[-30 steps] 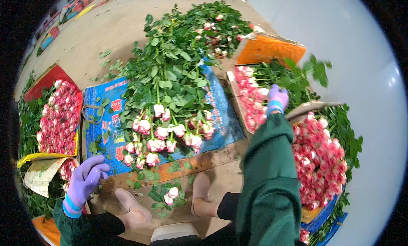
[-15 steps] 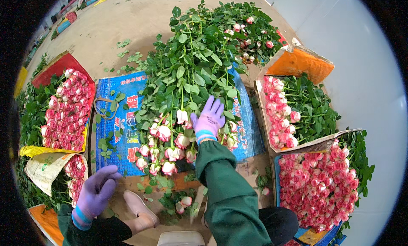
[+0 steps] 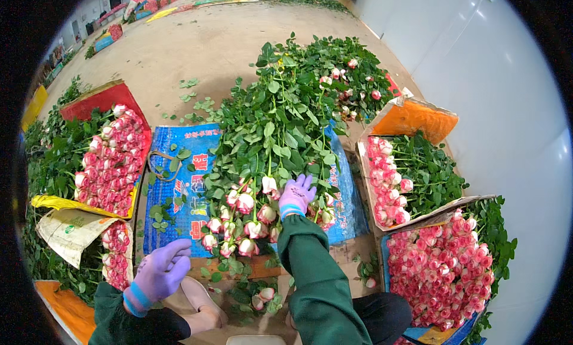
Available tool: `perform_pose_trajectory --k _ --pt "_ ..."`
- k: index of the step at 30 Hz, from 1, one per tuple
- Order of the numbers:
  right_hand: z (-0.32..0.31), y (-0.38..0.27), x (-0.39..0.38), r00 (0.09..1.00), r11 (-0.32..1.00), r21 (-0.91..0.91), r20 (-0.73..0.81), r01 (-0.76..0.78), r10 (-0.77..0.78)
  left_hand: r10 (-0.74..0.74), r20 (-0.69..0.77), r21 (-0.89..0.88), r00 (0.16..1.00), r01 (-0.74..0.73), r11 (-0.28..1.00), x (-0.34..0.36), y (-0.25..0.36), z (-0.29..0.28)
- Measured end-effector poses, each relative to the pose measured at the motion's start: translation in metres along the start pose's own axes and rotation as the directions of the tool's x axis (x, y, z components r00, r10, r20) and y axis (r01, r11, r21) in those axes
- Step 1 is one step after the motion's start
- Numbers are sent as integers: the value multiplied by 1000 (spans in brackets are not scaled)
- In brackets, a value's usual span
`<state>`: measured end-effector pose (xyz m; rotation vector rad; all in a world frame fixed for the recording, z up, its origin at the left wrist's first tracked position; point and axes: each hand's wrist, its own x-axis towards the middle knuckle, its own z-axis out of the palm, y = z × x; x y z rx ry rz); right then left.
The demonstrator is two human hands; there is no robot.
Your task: The person sits on the floor and trims leaves from pink and white roses using shears. They place the trimmed roses into a cardboard box and discard the leaves on the floor.
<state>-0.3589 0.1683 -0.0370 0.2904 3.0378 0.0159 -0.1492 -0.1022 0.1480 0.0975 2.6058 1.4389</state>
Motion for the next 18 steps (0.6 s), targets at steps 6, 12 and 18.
perform_pose_trajectory --k 6,12,18 --pt "-45 8 -12 996 717 697 -34 -36 83 -178 59 -46 982 181 982 -10 -6 -7" --pt "-79 17 -55 981 -34 993 103 -110 -166 -207 120 -50 971 214 975 -1 -9 2" --pt "-82 38 -82 762 -221 866 240 -448 -601 -255 266 -381 930 345 858 26 -24 11"
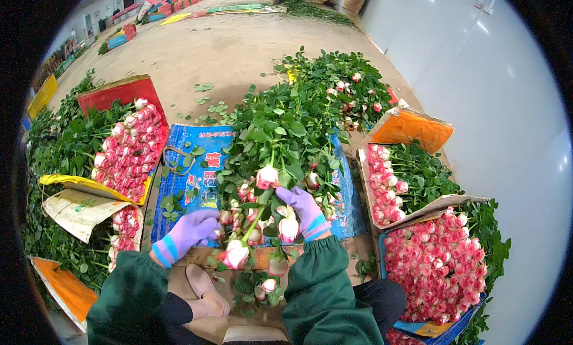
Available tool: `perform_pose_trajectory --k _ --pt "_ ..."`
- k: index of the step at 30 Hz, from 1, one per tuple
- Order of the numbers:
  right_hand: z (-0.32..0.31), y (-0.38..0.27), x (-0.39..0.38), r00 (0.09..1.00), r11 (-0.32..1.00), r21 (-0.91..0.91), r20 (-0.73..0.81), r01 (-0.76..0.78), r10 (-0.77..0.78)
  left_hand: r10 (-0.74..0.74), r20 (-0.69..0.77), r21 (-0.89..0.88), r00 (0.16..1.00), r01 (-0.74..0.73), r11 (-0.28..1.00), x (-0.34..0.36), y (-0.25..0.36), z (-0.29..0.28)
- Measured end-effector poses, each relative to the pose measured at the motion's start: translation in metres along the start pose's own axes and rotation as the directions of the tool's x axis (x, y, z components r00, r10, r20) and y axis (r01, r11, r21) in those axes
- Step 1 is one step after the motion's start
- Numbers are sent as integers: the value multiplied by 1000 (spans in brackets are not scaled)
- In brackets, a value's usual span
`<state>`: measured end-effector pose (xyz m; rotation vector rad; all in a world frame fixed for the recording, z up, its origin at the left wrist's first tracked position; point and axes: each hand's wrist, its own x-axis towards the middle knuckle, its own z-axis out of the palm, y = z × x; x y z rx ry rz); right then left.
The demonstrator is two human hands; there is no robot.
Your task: The person sits on the floor and trims leaves from pink and white roses using shears. They place the trimmed roses into a cardboard box and discard the leaves on the floor.
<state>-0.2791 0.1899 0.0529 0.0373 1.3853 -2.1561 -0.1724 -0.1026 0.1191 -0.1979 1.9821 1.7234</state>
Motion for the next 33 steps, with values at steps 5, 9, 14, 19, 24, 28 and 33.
perform_pose_trajectory --k 5,9,14,19,24,28,33 --pt "43 5 -41 992 1000 21 -121 -20 22 -20 -41 -422 999 1 907 70 -15 12" --pt "58 32 -47 989 958 -270 -132 -100 66 100 -41 -395 994 -108 912 109 -17 41" --pt "33 53 -53 957 907 -398 -288 -135 16 12 51 328 999 -28 944 161 -29 57" --pt "-10 57 -45 960 996 -72 -273 48 -66 4 -203 547 979 110 830 143 -30 25" --pt "-16 71 -28 957 977 -211 -286 -13 -49 67 -123 267 990 -32 963 140 -95 10" --pt "10 68 -39 996 962 -267 -82 -51 31 33 -86 -53 996 -38 998 176 -148 57" --pt "21 68 -53 987 946 -282 -21 -156 157 429 -132 682 894 -232 694 196 -145 74"
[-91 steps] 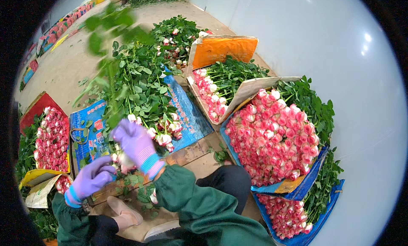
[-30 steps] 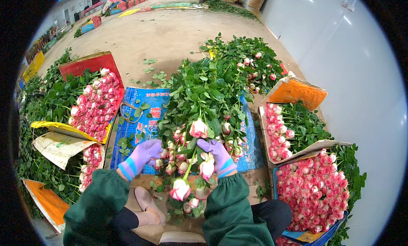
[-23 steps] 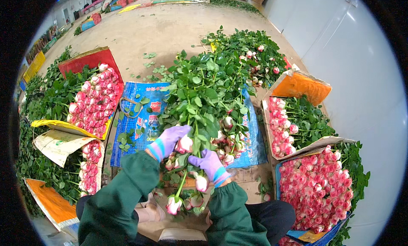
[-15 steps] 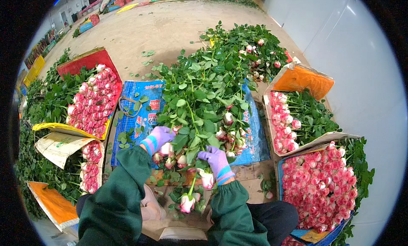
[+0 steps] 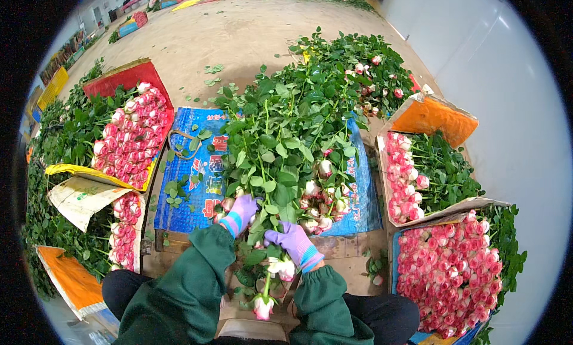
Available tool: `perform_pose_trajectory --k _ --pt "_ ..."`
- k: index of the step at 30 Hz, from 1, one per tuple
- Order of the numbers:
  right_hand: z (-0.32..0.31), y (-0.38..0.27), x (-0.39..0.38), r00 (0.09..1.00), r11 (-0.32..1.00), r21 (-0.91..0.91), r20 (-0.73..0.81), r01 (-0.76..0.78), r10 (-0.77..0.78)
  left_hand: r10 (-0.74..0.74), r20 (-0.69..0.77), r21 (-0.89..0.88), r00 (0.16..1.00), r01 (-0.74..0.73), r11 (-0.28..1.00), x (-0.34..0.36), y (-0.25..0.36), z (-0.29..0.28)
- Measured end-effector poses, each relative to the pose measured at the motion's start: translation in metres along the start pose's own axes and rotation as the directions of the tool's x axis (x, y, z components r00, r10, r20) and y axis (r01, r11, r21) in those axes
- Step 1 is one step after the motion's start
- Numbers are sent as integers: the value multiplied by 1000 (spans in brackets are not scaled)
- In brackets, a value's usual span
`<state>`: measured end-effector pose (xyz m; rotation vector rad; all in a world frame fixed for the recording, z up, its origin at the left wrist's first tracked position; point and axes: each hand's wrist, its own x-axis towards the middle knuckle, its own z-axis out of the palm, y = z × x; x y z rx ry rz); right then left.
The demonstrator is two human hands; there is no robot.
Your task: The person sits on the floor and trims leaves from pink and white roses using shears. They place the trimmed roses into a cardboard box and discard the leaves on the floor.
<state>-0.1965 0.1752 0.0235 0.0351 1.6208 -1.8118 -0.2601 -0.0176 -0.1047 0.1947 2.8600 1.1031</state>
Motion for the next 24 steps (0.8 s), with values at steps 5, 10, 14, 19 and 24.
perform_pose_trajectory --k 5,10,14,19,24 --pt "-27 10 10 972 990 69 -211 119 -102 -321 179 -623 930 360 695 36 -18 -90" --pt "-91 42 18 934 997 13 -349 81 -71 -306 -327 128 894 363 923 32 -38 -225" --pt "-58 20 12 966 983 109 -229 147 -119 -449 -200 -613 871 246 751 -7 -61 -286" --pt "-33 2 -2 970 954 205 -157 218 -187 -197 235 -836 952 302 458 -31 5 -182" --pt "-19 2 -20 997 640 765 -52 76 -56 -246 244 -842 938 331 426 -49 26 -30"
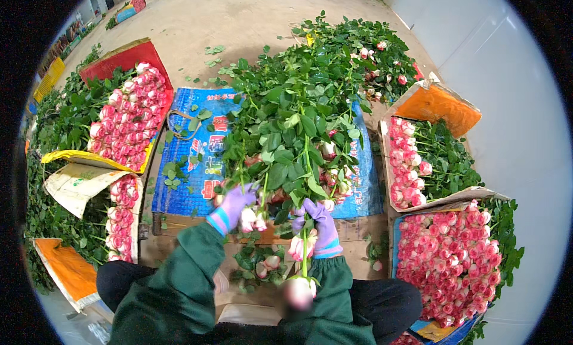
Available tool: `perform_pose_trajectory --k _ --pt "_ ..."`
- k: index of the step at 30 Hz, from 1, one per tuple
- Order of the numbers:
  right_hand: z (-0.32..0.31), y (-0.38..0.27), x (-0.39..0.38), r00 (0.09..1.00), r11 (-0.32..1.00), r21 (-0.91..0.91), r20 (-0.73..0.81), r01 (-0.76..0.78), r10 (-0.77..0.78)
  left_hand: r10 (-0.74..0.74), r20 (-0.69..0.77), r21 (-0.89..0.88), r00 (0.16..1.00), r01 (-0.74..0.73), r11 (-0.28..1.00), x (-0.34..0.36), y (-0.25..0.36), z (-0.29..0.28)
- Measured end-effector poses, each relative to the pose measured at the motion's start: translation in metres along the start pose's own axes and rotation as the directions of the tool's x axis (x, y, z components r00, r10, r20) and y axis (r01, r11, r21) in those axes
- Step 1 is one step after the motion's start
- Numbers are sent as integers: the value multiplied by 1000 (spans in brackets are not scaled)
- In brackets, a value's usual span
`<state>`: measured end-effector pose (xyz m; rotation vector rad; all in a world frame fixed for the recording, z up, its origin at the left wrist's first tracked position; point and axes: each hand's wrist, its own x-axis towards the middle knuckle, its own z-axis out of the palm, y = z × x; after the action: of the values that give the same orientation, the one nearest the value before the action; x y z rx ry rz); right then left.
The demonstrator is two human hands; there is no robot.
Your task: The person sits on the floor and trims leaves from pink and white roses using shears. They place the trimmed roses into a cardboard box and discard the leaves on the floor.
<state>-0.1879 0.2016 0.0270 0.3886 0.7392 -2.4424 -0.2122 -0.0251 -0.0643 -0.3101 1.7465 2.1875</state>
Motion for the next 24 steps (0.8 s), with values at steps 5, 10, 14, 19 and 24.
perform_pose_trajectory --k 5,10,14,19,24 --pt "-27 8 -7 999 997 81 37 -8 5 285 203 344 937 -341 875 2 -35 29" --pt "-42 23 4 1000 996 86 -11 -6 7 -7 346 -262 938 104 959 17 -1 40" --pt "-28 24 4 980 988 -139 -177 71 -95 -81 339 -319 937 196 927 25 21 42" --pt "-28 6 5 954 975 -157 -230 158 -191 -295 379 -113 877 360 926 -14 86 27" --pt "-21 20 20 950 858 -481 -138 183 -280 -125 346 381 930 -18 924 -60 112 41"
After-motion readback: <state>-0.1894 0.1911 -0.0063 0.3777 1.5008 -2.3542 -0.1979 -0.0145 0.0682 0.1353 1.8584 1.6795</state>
